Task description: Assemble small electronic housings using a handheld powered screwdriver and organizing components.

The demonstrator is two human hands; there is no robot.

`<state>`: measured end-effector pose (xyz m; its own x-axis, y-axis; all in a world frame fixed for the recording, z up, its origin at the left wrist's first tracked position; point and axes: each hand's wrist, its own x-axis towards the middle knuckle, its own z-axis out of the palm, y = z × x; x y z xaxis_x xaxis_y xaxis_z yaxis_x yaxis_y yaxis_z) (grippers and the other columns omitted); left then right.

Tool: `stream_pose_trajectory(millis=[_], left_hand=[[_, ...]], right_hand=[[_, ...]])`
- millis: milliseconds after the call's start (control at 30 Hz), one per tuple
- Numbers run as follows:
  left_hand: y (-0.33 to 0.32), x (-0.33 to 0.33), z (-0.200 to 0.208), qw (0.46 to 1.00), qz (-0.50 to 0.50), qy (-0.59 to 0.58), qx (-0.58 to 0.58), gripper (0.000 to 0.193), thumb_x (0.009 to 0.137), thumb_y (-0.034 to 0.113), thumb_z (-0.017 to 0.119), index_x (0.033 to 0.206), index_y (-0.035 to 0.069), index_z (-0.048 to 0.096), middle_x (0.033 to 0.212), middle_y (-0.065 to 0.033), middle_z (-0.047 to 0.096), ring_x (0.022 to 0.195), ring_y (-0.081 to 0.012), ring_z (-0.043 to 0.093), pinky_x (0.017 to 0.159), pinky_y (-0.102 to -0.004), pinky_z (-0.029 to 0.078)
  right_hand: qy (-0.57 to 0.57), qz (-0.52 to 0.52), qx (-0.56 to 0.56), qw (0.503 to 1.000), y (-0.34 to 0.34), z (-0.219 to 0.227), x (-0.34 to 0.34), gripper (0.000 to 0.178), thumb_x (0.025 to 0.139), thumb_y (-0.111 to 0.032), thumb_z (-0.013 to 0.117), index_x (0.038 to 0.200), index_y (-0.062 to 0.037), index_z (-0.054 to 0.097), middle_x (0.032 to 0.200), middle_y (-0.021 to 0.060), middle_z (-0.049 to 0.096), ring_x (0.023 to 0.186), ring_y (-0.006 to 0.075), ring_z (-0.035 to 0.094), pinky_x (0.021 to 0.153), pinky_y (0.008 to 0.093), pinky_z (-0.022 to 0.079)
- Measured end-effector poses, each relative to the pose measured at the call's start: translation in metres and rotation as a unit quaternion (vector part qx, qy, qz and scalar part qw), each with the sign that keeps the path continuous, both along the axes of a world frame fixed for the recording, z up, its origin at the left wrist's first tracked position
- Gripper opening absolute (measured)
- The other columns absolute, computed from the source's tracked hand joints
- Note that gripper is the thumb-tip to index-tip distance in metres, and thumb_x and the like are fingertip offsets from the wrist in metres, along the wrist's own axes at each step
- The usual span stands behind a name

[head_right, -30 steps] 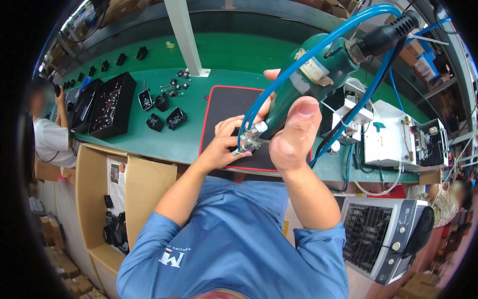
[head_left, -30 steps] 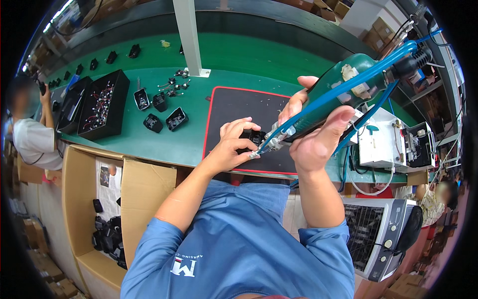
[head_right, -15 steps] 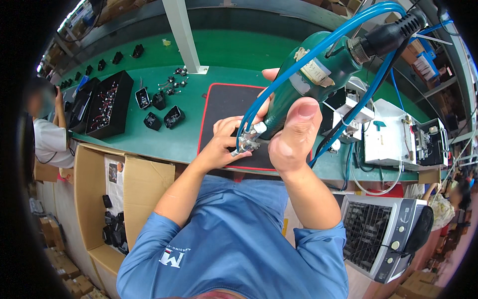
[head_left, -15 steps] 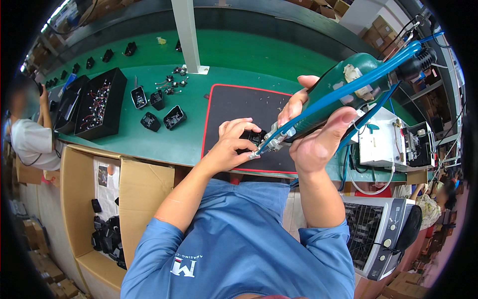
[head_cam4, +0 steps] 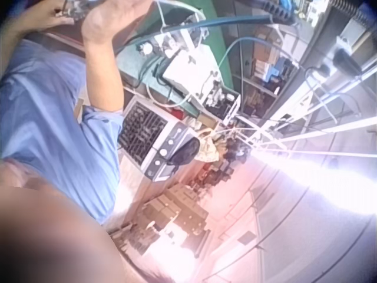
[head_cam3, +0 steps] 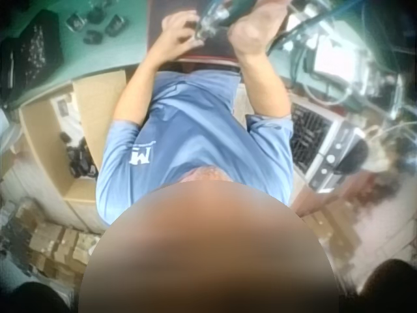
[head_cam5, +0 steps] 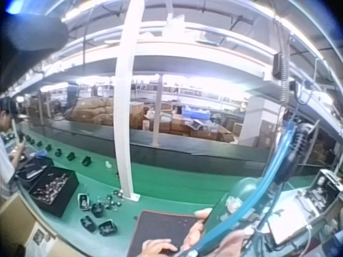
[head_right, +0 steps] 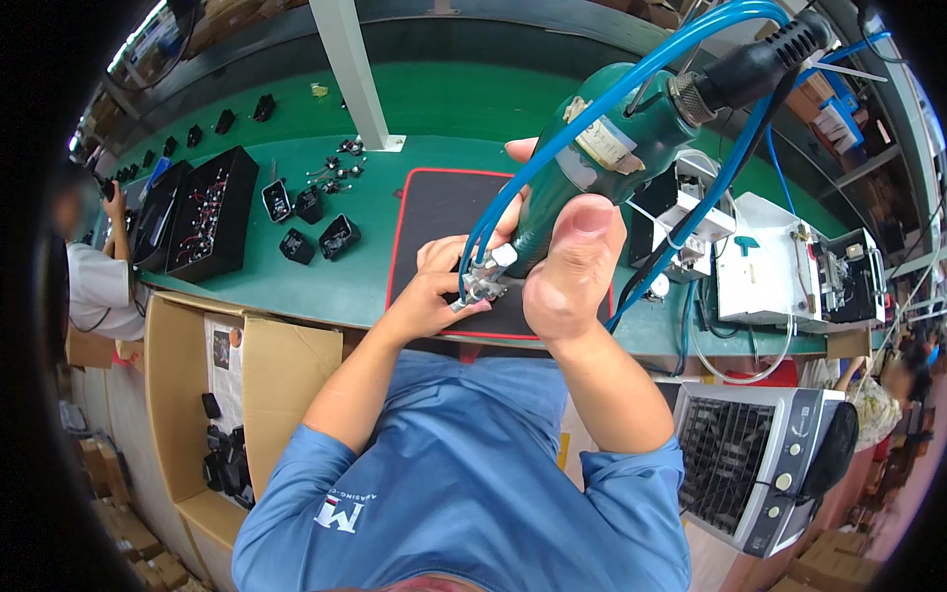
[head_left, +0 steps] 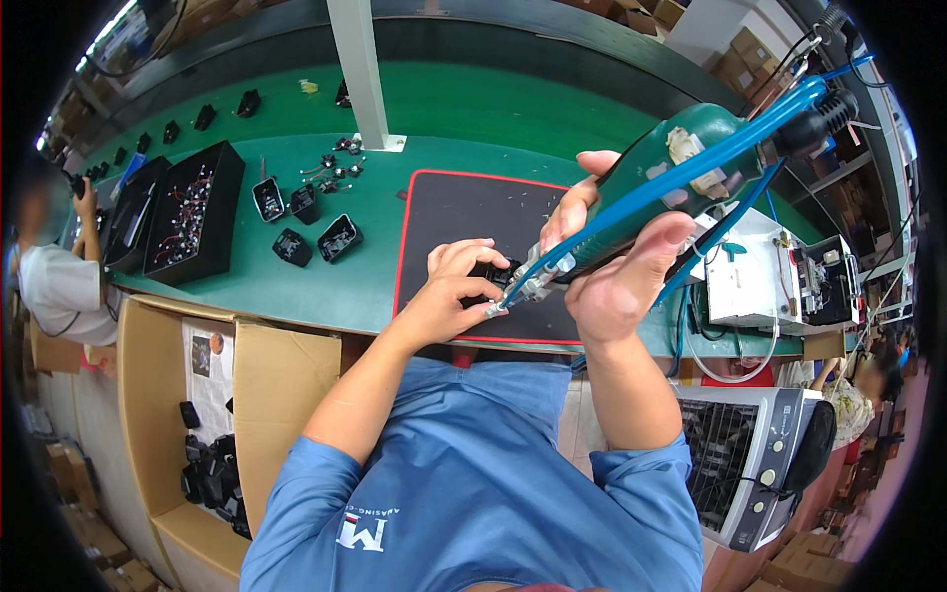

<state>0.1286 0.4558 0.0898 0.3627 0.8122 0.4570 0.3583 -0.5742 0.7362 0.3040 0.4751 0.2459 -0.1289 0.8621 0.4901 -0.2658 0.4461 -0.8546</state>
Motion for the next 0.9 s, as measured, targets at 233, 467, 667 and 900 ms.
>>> stream_pose_trajectory(millis=[233,467,667,900], left_hand=[[-0.004,0.006,0.012,0.999,0.019,0.036,0.007,0.089,0.066,0.032,0.095,0.146,0.018,0.057,0.152,-0.0032,0.052,0.146,-0.0345,0.042,0.117,-0.0505,0.027],[-0.002,0.008,0.006,0.997,0.020,0.079,-0.009,0.086,0.070,0.032,0.094,0.144,0.013,0.054,0.143,-0.0087,0.055,0.121,-0.0261,0.059,0.102,-0.0428,0.036],[-0.002,0.007,0.003,0.998,0.042,0.055,-0.005,0.059,0.072,0.034,0.094,0.117,0.013,0.064,0.139,-0.0068,0.058,0.114,-0.0248,0.060,0.097,-0.0388,0.036],[-0.001,0.006,0.002,0.998,0.033,0.051,0.004,0.049,0.071,0.035,0.094,0.102,0.013,0.064,0.136,-0.0065,0.061,0.110,-0.0250,0.061,0.095,-0.0383,0.036]], right_hand=[[0.002,-0.007,0.006,1.000,0.001,-0.006,0.002,0.101,0.093,-0.088,0.035,0.132,0.0036,0.051,0.078,0.0054,0.058,0.063,0.0153,0.058,0.059,0.0286,0.049],[0.014,-0.029,-0.002,0.999,0.001,-0.011,0.000,0.102,0.092,-0.089,0.036,0.131,0.0037,0.053,0.078,0.0057,0.058,0.064,0.0155,0.059,0.060,0.0281,0.050],[0.002,-0.026,0.010,1.000,0.003,-0.018,0.004,0.101,0.092,-0.088,0.036,0.131,0.0036,0.052,0.079,0.0059,0.058,0.064,0.0157,0.059,0.060,0.0279,0.050],[-0.010,-0.027,0.003,1.000,0.003,-0.022,0.005,0.100,0.091,-0.089,0.038,0.129,0.0024,0.052,0.079,0.0063,0.058,0.064,0.0159,0.059,0.061,0.0280,0.051]])
